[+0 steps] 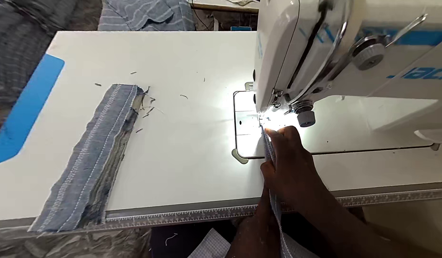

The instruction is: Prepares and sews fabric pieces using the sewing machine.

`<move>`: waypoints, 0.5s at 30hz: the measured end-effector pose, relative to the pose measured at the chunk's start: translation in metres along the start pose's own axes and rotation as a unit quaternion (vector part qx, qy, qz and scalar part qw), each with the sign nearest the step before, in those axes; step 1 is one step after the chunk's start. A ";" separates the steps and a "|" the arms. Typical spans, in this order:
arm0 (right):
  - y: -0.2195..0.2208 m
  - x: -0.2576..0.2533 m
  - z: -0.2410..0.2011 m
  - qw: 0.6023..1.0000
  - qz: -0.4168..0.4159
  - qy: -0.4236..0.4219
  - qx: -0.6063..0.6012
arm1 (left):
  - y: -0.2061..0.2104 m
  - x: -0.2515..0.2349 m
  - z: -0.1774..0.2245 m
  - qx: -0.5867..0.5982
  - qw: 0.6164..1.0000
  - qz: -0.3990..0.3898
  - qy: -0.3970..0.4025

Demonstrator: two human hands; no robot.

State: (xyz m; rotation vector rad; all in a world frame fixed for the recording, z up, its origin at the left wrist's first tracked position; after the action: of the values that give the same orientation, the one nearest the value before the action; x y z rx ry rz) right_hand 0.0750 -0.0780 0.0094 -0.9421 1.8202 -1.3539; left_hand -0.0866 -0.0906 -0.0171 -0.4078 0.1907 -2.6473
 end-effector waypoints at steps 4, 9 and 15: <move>0.001 0.001 0.001 1.000 0.005 -0.006 0.003 | 0.003 -0.003 -0.003 0.030 0.999 0.010 0.010; 0.001 0.000 0.004 1.000 0.007 -0.011 -0.011 | 0.005 -0.004 -0.005 0.098 0.995 -0.029 -0.012; 0.001 -0.001 0.007 0.999 0.017 -0.018 -0.031 | 0.000 -0.006 0.016 -0.219 0.974 0.033 0.058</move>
State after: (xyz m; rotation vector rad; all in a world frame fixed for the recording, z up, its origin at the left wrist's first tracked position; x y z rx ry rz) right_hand 0.0808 -0.0804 0.0064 -0.9561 1.8526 -1.2591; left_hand -0.0769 -0.0887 -0.0036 -0.3769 0.8183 -2.5533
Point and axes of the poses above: each hand's wrist, its own x-axis away from the middle knuckle, its own y-axis out of the palm, z = x × y, the point moved 3 cm from there along -x, towards the middle knuckle, and after that the axes turned 12 degrees about x, right-handed, at the moved point
